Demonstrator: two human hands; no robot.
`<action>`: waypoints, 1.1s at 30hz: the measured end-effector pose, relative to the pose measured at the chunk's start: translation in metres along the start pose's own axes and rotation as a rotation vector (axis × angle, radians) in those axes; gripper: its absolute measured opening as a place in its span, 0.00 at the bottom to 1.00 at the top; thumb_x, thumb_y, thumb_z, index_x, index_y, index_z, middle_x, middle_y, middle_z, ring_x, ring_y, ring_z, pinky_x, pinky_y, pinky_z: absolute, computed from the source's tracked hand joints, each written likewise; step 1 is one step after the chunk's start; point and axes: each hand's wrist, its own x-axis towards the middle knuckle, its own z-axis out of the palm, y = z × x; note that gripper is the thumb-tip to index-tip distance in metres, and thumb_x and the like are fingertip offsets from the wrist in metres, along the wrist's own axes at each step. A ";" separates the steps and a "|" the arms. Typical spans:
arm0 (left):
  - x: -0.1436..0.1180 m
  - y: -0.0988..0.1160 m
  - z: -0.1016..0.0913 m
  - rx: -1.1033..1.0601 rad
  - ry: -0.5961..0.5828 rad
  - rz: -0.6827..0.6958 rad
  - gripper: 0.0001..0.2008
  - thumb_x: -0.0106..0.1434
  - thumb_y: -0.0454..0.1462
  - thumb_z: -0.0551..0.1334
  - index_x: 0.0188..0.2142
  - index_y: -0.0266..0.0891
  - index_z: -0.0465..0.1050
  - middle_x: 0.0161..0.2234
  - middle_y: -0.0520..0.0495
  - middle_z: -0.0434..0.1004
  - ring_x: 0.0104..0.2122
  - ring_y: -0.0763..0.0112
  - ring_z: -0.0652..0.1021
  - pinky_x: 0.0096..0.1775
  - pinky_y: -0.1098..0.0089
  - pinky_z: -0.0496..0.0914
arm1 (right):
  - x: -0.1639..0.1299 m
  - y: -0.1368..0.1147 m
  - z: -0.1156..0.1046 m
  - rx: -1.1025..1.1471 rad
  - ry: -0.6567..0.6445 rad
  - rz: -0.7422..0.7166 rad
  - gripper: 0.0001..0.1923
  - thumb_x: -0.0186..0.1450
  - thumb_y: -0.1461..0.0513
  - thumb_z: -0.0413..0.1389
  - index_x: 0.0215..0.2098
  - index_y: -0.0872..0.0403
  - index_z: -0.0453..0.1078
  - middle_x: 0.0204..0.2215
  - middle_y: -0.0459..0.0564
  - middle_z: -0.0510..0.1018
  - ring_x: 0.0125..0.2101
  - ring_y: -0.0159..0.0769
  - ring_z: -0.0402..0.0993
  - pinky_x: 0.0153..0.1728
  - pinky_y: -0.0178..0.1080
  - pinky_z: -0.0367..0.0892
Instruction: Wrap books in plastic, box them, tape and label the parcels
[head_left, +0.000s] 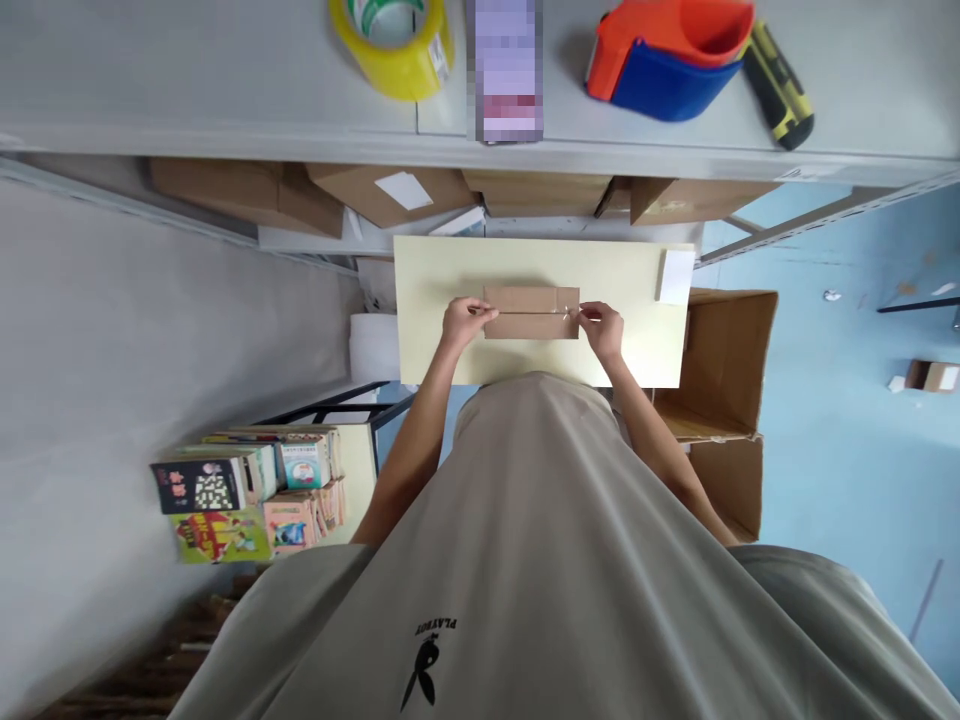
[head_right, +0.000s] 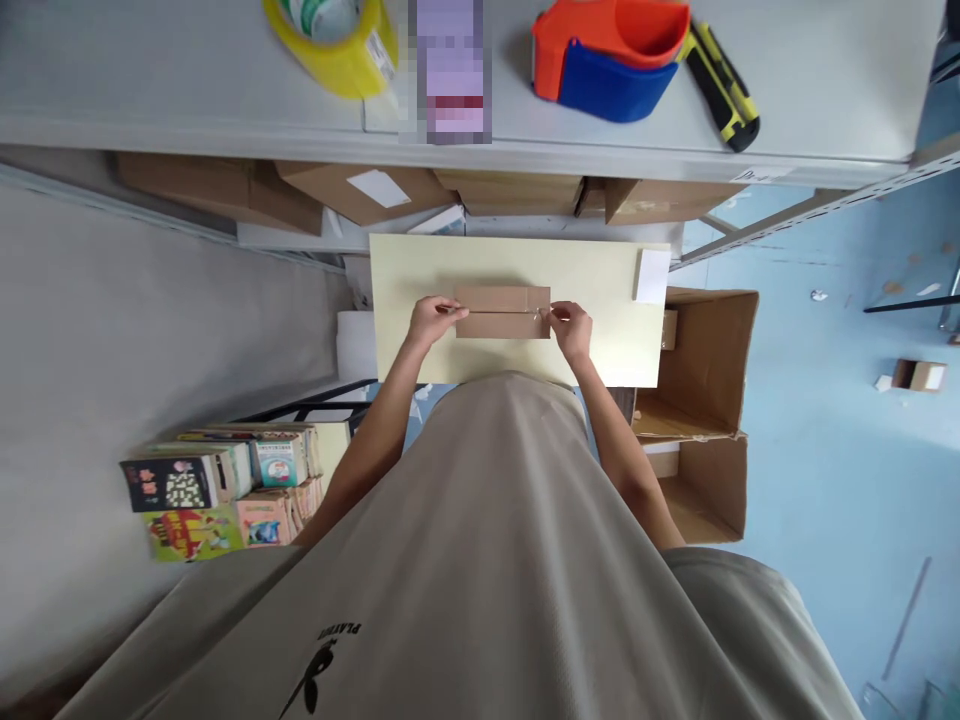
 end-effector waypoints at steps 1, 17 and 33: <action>-0.004 0.012 -0.003 0.110 0.025 0.110 0.20 0.53 0.47 0.88 0.34 0.46 0.81 0.41 0.41 0.88 0.54 0.42 0.85 0.67 0.40 0.78 | -0.003 -0.011 -0.006 -0.087 0.018 -0.068 0.28 0.71 0.36 0.69 0.48 0.50 0.84 0.49 0.63 0.89 0.51 0.56 0.88 0.63 0.61 0.83; 0.006 0.280 0.036 -0.013 0.035 0.884 0.20 0.80 0.36 0.73 0.67 0.46 0.79 0.62 0.41 0.85 0.69 0.43 0.83 0.73 0.40 0.77 | 0.169 -0.228 -0.142 -0.534 0.224 -0.832 0.25 0.85 0.50 0.60 0.70 0.59 0.73 0.67 0.72 0.82 0.74 0.73 0.76 0.81 0.82 0.59; -0.143 0.107 0.019 -0.211 0.148 0.462 0.16 0.81 0.55 0.72 0.51 0.47 0.82 0.50 0.44 0.89 0.51 0.57 0.89 0.59 0.56 0.84 | -0.065 -0.141 -0.006 0.096 -0.378 -0.373 0.47 0.74 0.21 0.55 0.69 0.45 0.73 0.56 0.58 0.87 0.56 0.57 0.86 0.62 0.56 0.85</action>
